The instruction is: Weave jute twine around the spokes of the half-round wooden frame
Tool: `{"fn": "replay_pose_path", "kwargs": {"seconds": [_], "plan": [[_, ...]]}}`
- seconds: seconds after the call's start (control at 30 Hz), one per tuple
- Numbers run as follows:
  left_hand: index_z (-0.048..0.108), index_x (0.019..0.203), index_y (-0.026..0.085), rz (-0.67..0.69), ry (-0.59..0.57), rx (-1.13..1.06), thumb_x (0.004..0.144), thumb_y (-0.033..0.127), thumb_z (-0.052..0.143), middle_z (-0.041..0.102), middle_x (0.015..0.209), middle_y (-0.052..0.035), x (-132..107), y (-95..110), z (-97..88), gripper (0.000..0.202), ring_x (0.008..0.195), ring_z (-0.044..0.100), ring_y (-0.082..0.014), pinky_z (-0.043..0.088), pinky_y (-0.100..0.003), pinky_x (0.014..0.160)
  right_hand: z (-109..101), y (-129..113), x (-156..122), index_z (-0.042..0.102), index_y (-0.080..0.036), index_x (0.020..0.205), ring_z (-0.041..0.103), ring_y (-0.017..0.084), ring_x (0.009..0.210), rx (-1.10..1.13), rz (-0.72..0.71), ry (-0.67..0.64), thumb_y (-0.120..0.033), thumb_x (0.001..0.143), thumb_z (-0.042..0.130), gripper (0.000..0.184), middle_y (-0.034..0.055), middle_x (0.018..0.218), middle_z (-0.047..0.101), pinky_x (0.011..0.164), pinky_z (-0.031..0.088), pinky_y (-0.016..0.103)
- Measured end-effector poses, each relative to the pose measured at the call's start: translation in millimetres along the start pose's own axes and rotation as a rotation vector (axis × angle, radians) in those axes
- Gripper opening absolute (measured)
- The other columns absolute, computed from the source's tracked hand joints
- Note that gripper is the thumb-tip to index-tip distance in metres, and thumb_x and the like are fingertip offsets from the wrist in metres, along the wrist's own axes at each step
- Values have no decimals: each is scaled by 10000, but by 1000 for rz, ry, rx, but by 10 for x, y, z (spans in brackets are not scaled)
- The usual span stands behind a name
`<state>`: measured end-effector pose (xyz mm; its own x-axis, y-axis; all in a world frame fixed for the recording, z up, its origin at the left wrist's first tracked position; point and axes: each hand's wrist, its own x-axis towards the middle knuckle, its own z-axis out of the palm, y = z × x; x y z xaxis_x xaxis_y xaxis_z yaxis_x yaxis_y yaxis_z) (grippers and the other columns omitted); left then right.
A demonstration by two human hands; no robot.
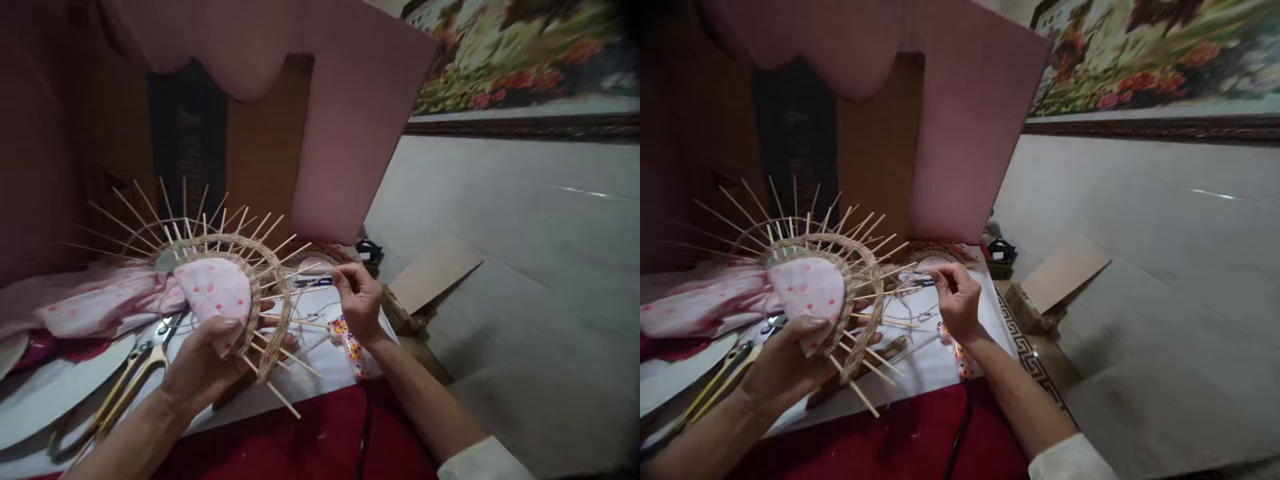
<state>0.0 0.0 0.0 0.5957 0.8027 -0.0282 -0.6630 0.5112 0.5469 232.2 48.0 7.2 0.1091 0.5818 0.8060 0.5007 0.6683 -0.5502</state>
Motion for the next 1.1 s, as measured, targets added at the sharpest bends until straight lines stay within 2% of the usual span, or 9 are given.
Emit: {"fn": "replay_pose_path", "kwargs": {"seconds": [0.17,0.33,0.43,0.6,0.7,0.8,0.87,0.93,1.1], "plan": [[724,1002,71,37,93,-5,732,162,561,734,994,-153,11,6,3,328,948,668,-330,518,-443,880,-91,41,-124,583,-190,819,524,108,598,-104,-193,86,-154,849,570,49,-7,702,578,547,418,225],[719,1014,75,38,145,36,712,172,581,738,973,-157,-6,19,33,347,895,684,-326,545,-425,824,-127,81,-216,555,-210,883,579,139,637,-135,-363,92,-135,854,535,83,19,724,612,562,466,253],[716,1014,70,25,119,76,727,175,562,735,976,-163,-10,6,-8,342,898,682,-324,535,-424,837,-113,52,-127,559,-207,871,581,134,633,-202,-365,129,-157,864,536,55,17,719,619,577,468,253],[708,1041,106,22,77,141,768,176,526,730,1014,-135,17,-52,-74,335,941,662,-354,481,-499,900,-92,-83,85,592,-196,831,583,128,618,-242,-319,81,-190,862,568,39,19,724,635,555,464,244],[713,1029,105,23,80,115,779,168,510,730,1014,-132,31,-54,-58,328,959,657,-351,471,-502,916,-133,-129,61,587,-213,879,609,137,650,-191,-398,146,-162,850,571,61,18,743,649,562,477,250],[713,1024,78,20,119,80,770,174,521,729,1009,-150,26,-15,-9,333,958,662,-336,505,-446,887,-191,-78,-52,565,-223,934,615,147,651,-141,-451,190,-149,846,556,116,17,737,644,576,483,266],[715,1009,60,15,143,64,754,184,542,730,1001,-162,15,13,21,332,934,672,-324,526,-413,857,-204,-4,-117,566,-215,927,604,139,621,-173,-404,140,-142,846,552,110,16,722,640,566,468,255],[713,1009,63,30,146,57,739,181,553,735,983,-159,5,26,29,336,912,680,-318,538,-409,834,-179,75,-147,583,-200,881,594,128,596,-239,-305,17,-157,856,551,59,17,705,644,557,445,240],[680,1088,69,19,59,68,756,181,533,723,1021,-170,7,-18,-29,380,941,672,-321,522,-430,861,33,174,-110,613,-185,805,600,141,624,-306,-126,-283,-258,889,519,146,33,714,671,600,416,242]]}}
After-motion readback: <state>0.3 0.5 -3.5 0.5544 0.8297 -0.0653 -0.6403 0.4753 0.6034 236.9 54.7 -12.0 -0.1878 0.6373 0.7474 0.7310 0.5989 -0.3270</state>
